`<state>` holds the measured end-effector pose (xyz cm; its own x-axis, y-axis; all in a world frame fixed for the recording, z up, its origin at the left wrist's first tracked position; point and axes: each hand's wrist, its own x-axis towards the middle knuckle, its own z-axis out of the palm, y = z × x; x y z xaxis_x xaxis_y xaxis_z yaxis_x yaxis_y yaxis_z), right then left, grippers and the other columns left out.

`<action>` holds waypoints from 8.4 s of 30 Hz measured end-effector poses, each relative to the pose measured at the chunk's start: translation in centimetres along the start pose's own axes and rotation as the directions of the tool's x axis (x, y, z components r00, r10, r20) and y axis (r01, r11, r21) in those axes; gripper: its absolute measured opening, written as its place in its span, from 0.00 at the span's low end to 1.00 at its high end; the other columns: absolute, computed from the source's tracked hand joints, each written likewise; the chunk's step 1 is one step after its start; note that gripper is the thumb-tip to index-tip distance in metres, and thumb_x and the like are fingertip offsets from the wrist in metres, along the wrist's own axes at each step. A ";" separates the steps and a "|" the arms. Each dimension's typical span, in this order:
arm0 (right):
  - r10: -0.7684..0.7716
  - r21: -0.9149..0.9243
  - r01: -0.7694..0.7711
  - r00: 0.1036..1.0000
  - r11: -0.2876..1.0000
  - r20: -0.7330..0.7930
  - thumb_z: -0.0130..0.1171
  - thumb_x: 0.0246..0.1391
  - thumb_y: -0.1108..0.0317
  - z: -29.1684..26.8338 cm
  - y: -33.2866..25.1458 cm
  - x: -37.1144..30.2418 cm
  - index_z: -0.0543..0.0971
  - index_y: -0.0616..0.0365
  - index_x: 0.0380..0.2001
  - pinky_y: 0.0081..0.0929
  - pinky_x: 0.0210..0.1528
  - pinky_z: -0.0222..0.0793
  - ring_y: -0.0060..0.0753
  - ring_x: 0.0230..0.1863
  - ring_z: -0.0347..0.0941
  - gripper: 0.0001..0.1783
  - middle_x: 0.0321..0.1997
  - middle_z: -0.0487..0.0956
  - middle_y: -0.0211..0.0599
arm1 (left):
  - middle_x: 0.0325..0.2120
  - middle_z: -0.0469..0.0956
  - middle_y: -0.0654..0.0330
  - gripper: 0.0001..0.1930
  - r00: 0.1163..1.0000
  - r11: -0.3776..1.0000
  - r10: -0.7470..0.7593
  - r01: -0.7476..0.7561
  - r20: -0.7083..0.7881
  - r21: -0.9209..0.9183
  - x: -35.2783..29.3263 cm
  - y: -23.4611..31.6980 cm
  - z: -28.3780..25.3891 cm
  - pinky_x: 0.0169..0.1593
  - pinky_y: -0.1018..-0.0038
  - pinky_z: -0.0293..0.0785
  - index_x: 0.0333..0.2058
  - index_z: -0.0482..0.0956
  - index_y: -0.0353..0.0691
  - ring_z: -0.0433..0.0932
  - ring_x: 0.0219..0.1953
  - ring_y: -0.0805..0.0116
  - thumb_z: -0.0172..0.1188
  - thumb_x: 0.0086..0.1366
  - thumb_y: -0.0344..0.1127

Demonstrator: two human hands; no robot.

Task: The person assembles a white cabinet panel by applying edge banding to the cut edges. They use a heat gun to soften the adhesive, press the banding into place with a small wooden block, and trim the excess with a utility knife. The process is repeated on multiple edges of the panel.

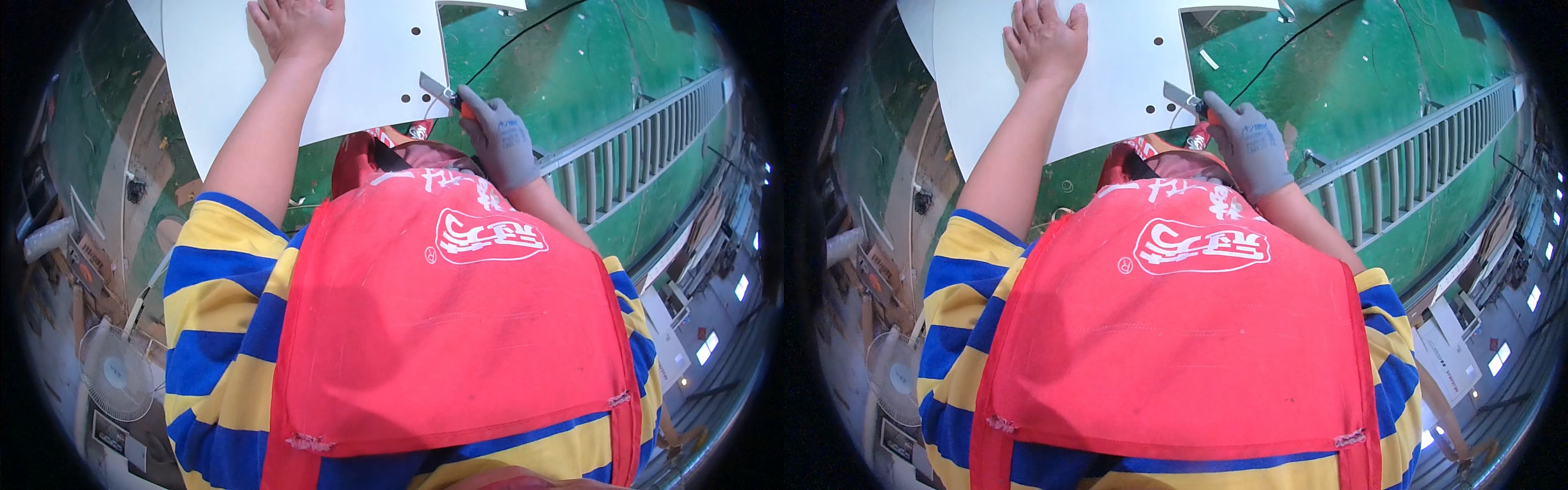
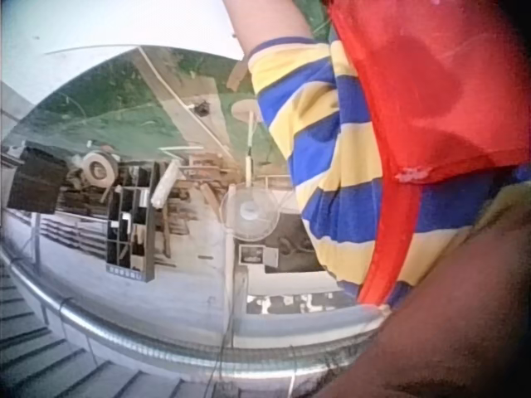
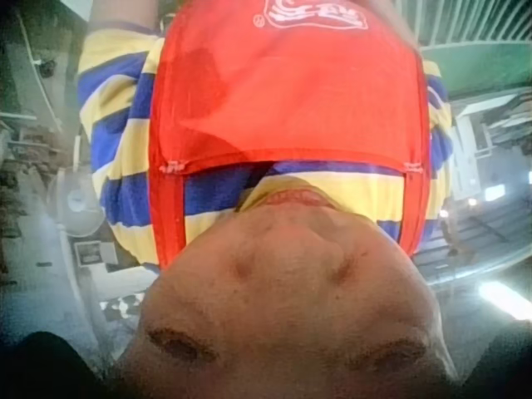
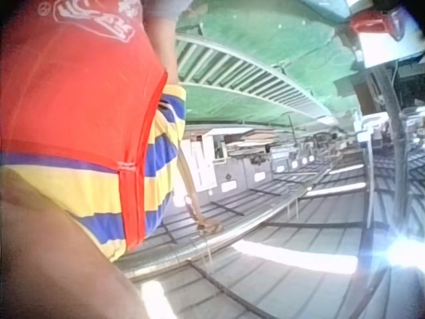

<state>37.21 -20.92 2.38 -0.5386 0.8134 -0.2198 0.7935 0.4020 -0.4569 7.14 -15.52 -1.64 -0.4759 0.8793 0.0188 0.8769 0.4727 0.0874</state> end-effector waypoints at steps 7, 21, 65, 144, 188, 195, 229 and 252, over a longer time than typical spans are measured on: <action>0.031 -0.068 -0.032 0.999 0.997 -0.020 0.57 0.59 0.61 -0.1 -0.5 -0.4 0.72 0.40 0.59 0.44 0.35 0.69 0.50 0.33 0.75 0.23 0.35 0.76 0.44 | 0.72 0.43 0.48 0.35 1.000 0.999 0.014 -0.015 0.011 0.036 -0.1 0.1 -0.3 0.74 0.56 0.32 0.69 0.47 0.34 0.38 0.74 0.56 0.40 0.73 0.51; 0.067 -0.092 -0.074 0.995 0.993 -0.075 0.57 0.59 0.64 -0.4 -1.7 1.9 0.71 0.43 0.60 0.43 0.37 0.70 0.52 0.35 0.74 0.24 0.34 0.75 0.46 | 0.70 0.46 0.45 0.36 0.998 0.998 0.049 -0.050 -0.050 -0.033 -1.3 -0.2 -0.4 0.74 0.54 0.32 0.68 0.49 0.32 0.40 0.74 0.52 0.44 0.71 0.50; 0.317 0.780 -0.411 0.905 0.472 0.285 0.51 0.67 0.59 -8.5 10.5 7.2 0.69 0.58 0.60 0.23 0.30 0.70 0.23 0.28 0.72 0.23 0.34 0.77 0.33 | 0.72 0.44 0.48 0.43 0.985 0.926 0.170 -0.163 -0.011 -0.340 7.8 -4.1 1.3 0.73 0.59 0.30 0.70 0.50 0.40 0.37 0.74 0.55 0.49 0.66 0.63; 0.199 0.612 -0.602 0.777 0.513 0.598 0.50 0.68 0.60 -11.5 5.2 8.1 0.74 0.58 0.55 0.18 0.21 0.62 0.16 0.19 0.65 0.19 0.24 0.72 0.27 | 0.72 0.19 0.49 0.65 0.806 0.949 -0.104 -0.094 0.582 0.300 15.8 1.2 -9.9 0.72 0.49 0.23 0.70 0.23 0.38 0.19 0.72 0.41 0.42 0.54 0.83; 0.156 0.546 -0.620 0.729 0.563 0.667 0.50 0.68 0.59 -10.9 5.1 9.6 0.77 0.59 0.50 0.19 0.20 0.60 0.16 0.17 0.62 0.16 0.20 0.70 0.27 | 0.70 0.17 0.44 0.63 0.791 0.946 -0.178 -0.025 0.586 0.322 15.4 1.9 -9.3 0.72 0.50 0.25 0.69 0.19 0.41 0.18 0.72 0.42 0.42 0.57 0.81; 0.190 0.541 -0.635 0.727 0.552 0.660 0.50 0.68 0.59 -10.3 3.7 9.5 0.78 0.60 0.49 0.19 0.21 0.62 0.17 0.18 0.64 0.17 0.21 0.71 0.27 | 0.71 0.16 0.46 0.62 0.813 0.941 -0.168 -0.036 0.557 0.337 15.0 1.8 -9.1 0.72 0.50 0.23 0.69 0.19 0.41 0.17 0.72 0.43 0.42 0.58 0.79; 0.090 0.569 -0.541 0.769 0.619 0.633 0.55 0.64 0.62 -3.2 -5.0 11.2 0.80 0.64 0.45 0.18 0.29 0.67 0.15 0.27 0.68 0.15 0.29 0.77 0.27 | 0.72 0.22 0.44 0.65 0.864 0.954 -0.081 -0.077 0.496 0.290 14.5 2.1 -6.7 0.72 0.51 0.24 0.70 0.24 0.39 0.21 0.73 0.41 0.44 0.53 0.83; -0.012 0.902 -0.291 0.950 0.319 0.311 0.49 0.68 0.57 -1.3 -1.1 7.9 0.77 0.56 0.55 0.16 0.36 0.66 0.16 0.32 0.68 0.20 0.31 0.76 0.26 | 0.72 0.20 0.49 0.50 0.892 0.999 -0.044 0.028 0.451 0.043 5.0 -6.7 -5.7 0.72 0.49 0.21 0.71 0.27 0.43 0.18 0.73 0.54 0.45 0.67 0.66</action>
<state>32.44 -14.42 2.25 -0.6093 0.6376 -0.4714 0.1541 -0.4880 -0.8592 -1.50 -14.67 3.57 -0.4325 0.7893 -0.4358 0.8653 0.4993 0.0455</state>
